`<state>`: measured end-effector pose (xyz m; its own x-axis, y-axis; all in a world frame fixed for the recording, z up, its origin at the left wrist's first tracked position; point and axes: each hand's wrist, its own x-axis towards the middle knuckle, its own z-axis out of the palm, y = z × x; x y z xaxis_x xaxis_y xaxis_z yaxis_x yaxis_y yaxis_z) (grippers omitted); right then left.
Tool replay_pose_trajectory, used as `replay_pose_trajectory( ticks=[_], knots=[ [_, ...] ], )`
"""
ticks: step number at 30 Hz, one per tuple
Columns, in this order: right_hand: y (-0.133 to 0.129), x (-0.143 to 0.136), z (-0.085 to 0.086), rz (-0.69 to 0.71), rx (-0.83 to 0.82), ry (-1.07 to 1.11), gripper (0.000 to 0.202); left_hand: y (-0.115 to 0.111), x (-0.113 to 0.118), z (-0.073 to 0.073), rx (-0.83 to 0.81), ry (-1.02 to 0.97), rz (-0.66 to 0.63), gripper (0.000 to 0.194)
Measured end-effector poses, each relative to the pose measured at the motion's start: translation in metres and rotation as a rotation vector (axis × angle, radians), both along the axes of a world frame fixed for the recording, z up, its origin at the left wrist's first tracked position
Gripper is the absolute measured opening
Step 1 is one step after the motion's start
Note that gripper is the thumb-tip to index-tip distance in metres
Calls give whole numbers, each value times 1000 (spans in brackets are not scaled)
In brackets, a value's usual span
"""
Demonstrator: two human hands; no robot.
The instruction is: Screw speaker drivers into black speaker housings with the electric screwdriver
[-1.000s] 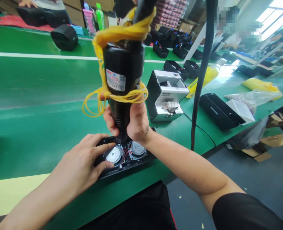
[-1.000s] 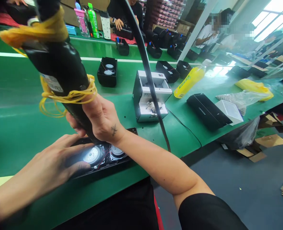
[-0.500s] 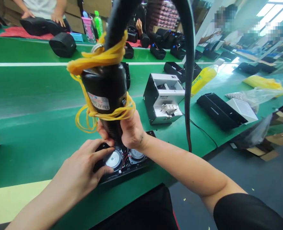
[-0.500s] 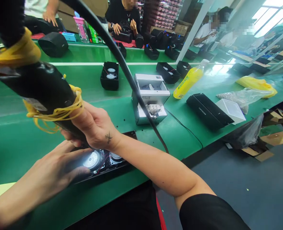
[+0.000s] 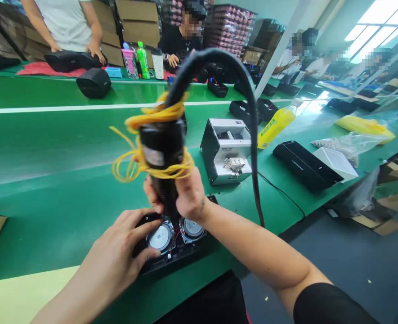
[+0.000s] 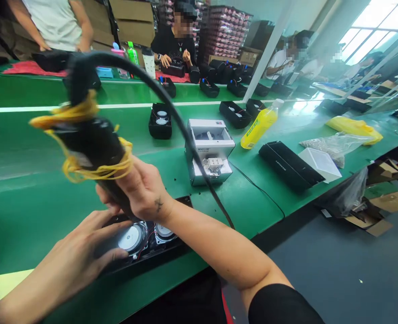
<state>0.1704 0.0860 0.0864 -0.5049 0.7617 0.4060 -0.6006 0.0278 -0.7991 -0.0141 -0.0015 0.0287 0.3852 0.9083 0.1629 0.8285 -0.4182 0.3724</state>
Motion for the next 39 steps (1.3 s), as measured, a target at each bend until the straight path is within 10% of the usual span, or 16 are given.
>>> replay_pose_trajectory(
  ticks=[8, 13, 39],
  knots=[
    [40, 95, 54, -641, 296, 117, 62, -11, -25, -35, 24, -116, 25, 46],
    [72, 149, 58, -998, 364, -35, 66, -19, -28, -48, -19, -184, 178, 64],
    [76, 156, 39, -990, 329, -123, 79, -17, -16, -49, -161, -140, 333, 71]
  ],
)
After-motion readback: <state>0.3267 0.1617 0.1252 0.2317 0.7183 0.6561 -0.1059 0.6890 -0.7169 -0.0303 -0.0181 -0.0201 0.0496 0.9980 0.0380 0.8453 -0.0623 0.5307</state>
